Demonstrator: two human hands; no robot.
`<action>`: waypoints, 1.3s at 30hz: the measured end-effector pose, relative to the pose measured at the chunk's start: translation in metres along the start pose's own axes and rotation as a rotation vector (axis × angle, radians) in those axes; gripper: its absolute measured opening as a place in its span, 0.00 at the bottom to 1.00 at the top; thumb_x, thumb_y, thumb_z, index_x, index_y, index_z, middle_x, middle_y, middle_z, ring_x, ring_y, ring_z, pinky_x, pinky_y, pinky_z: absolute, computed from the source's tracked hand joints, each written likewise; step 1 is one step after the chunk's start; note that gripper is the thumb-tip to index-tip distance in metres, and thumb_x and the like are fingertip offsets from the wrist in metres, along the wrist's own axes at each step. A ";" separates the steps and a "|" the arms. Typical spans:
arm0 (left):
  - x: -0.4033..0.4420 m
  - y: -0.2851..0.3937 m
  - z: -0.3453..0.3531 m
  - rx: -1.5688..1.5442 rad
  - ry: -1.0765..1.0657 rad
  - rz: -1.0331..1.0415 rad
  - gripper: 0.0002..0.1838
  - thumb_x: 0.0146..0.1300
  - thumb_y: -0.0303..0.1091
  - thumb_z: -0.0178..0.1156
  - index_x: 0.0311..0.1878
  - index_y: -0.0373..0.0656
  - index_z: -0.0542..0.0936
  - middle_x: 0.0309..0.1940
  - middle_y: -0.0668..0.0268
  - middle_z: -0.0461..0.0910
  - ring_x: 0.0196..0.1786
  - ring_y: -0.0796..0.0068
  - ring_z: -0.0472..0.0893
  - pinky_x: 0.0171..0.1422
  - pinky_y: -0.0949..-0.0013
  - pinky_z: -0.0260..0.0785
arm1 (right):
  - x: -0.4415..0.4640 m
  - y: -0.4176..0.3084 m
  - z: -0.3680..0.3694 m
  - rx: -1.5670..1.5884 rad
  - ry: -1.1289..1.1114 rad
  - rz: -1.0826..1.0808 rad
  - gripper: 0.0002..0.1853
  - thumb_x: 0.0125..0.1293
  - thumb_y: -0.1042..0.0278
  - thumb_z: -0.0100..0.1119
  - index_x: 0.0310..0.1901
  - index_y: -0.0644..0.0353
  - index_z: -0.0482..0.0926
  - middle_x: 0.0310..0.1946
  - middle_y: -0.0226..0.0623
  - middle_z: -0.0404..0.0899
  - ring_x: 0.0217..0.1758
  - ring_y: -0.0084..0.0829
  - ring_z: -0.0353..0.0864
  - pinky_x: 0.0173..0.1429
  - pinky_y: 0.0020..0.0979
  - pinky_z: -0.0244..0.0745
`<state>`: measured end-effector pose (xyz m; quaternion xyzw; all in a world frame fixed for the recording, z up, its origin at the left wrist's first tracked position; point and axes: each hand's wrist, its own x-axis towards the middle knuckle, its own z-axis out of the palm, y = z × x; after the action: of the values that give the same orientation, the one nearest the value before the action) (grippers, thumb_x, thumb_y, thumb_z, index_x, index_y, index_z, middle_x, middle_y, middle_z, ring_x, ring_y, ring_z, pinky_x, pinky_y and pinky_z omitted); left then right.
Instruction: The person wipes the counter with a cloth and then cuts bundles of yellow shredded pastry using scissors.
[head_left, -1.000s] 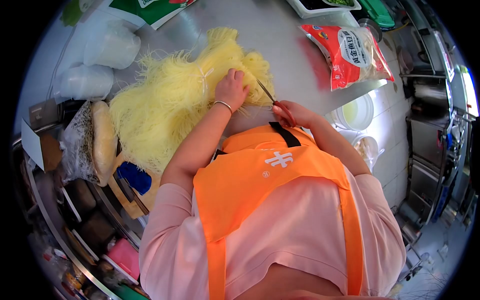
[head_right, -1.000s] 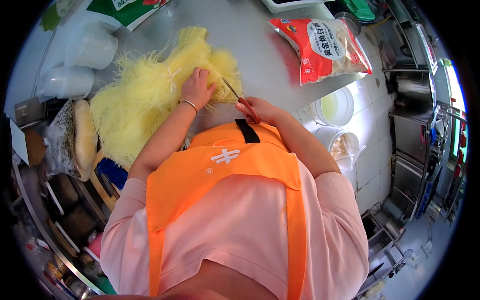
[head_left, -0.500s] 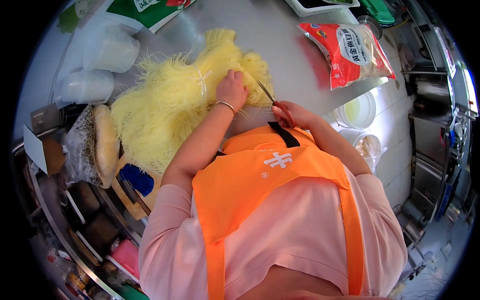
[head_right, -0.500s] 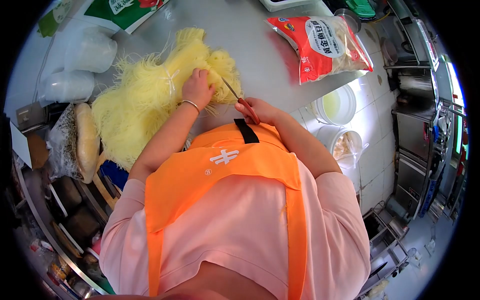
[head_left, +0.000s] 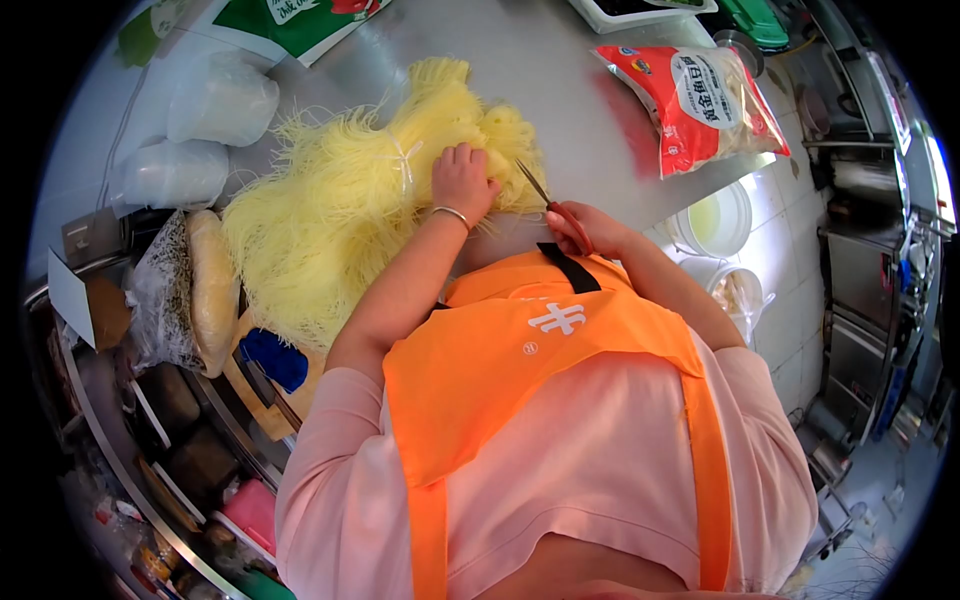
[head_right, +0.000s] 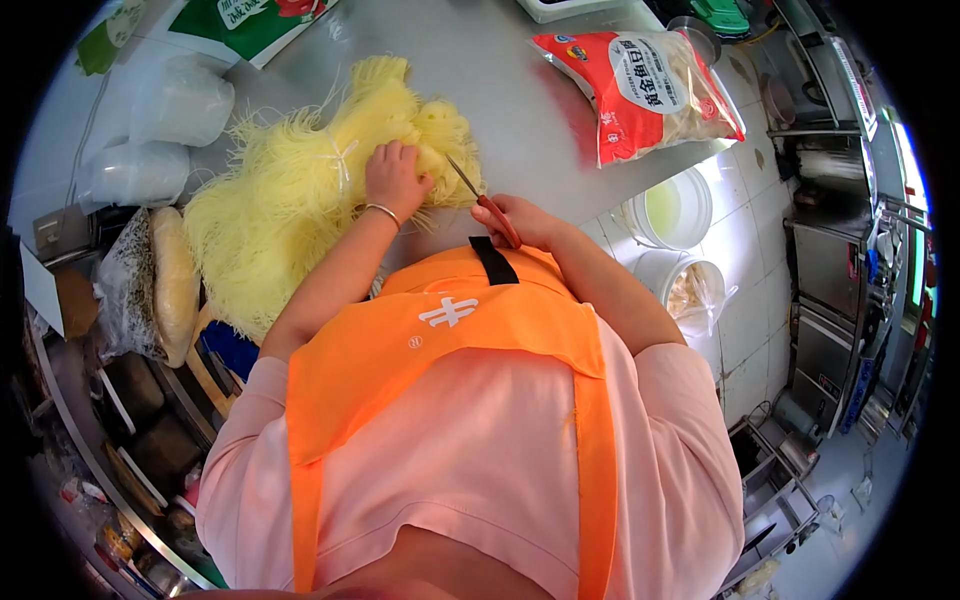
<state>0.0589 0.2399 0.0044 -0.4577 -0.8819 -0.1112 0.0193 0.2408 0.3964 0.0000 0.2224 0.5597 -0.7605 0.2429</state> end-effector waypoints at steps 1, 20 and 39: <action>0.000 0.002 -0.001 0.044 -0.031 -0.020 0.16 0.45 0.39 0.64 0.38 0.43 0.77 0.41 0.60 0.73 0.47 0.59 0.72 0.51 0.58 0.66 | 0.000 -0.001 0.000 -0.014 0.000 -0.003 0.31 0.60 0.33 0.57 0.36 0.60 0.69 0.25 0.28 0.68 0.25 0.20 0.72 0.29 0.23 0.71; -0.010 -0.022 -0.008 -0.440 0.065 -0.130 0.17 0.45 0.39 0.67 0.34 0.39 0.77 0.31 0.57 0.78 0.38 0.55 0.76 0.46 0.58 0.69 | 0.002 -0.024 0.010 -0.233 -0.247 -0.045 0.32 0.63 0.29 0.48 0.40 0.57 0.67 0.31 0.27 0.66 0.33 0.17 0.70 0.36 0.21 0.70; -0.021 -0.022 0.003 -0.536 0.249 -0.055 0.17 0.47 0.33 0.67 0.37 0.38 0.72 0.35 0.55 0.72 0.41 0.53 0.73 0.48 0.58 0.67 | 0.025 -0.009 0.020 0.032 -0.294 -0.084 0.29 0.69 0.34 0.41 0.40 0.58 0.69 0.33 0.30 0.71 0.34 0.22 0.72 0.37 0.25 0.70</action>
<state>0.0531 0.2113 -0.0054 -0.4051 -0.8241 -0.3960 0.0029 0.2148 0.3766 -0.0033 0.0886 0.5148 -0.8031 0.2867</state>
